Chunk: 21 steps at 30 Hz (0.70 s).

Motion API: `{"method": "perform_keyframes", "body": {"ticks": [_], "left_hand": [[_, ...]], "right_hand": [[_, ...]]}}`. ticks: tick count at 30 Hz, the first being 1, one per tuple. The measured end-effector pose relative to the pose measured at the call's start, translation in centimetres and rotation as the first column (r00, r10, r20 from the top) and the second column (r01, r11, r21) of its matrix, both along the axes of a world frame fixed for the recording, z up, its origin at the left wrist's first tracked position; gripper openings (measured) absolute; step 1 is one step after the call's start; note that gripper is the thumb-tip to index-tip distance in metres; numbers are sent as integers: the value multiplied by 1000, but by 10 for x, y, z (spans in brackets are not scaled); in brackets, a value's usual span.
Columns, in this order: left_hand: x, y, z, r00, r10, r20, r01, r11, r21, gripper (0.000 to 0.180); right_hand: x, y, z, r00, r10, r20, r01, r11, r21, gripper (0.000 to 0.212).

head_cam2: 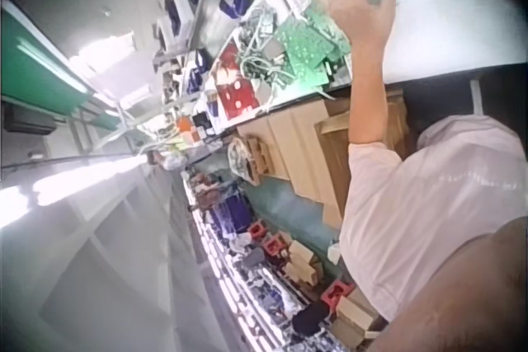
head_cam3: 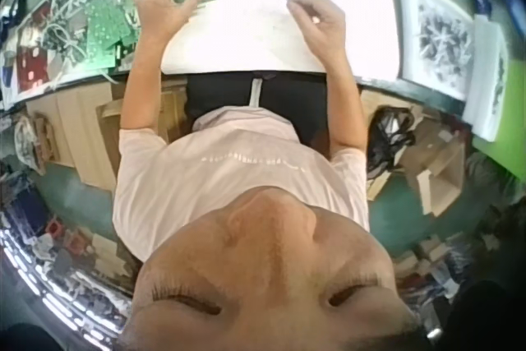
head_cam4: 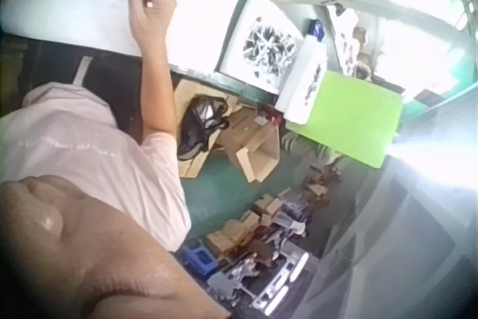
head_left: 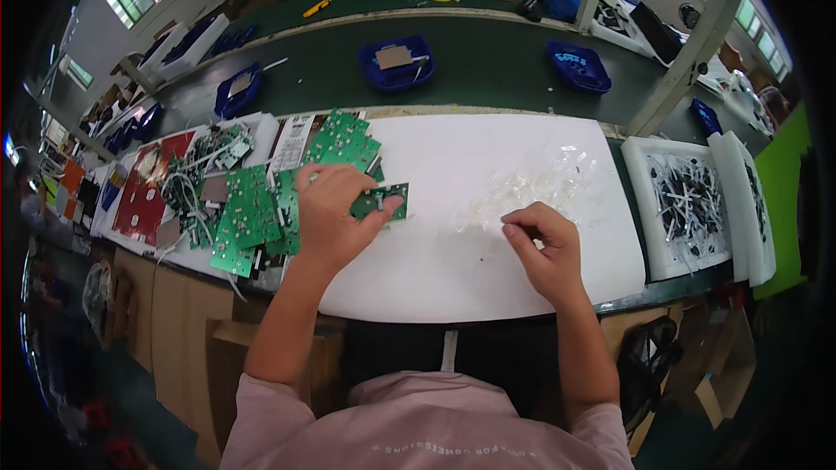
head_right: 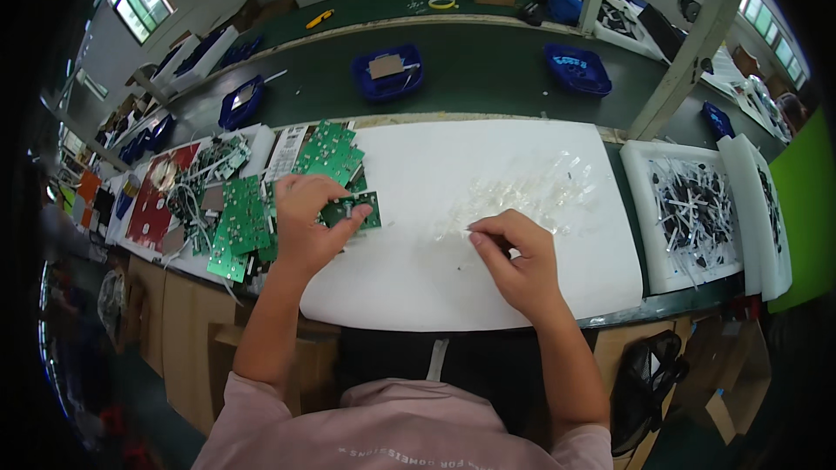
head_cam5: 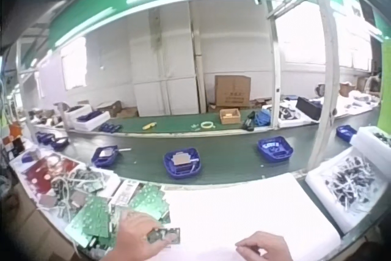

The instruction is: The person attaches a cable to a circuit board, places the board into a blue plastic housing, and presses a metal plate over it before placing the unit on a conveyor belt.

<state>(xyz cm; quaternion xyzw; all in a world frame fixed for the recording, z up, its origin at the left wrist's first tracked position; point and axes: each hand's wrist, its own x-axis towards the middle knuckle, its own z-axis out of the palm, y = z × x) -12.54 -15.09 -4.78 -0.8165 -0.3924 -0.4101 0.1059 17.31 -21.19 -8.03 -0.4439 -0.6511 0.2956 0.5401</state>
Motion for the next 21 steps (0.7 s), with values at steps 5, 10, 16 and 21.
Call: {"method": "perform_keyframes", "body": {"ticks": [5,10,16,21], "left_hand": [[64,15,6,780,-46,624,374,834,-406,24],[105,21,12,705,-45,708,478,767,-428,22],[112,21,-18,727,-151,670,435,856,-280,16],[104,26,-27,736,-88,672,443,813,-378,19]], "right_hand": [[-23,25,46,998,9,-63,-9,1000,-2,8],[-18,62,55,986,-30,-166,22,999,-48,10],[-17,74,40,998,-53,34,52,997,50,6],[-15,85,23,996,8,91,-16,996,91,3]]}}
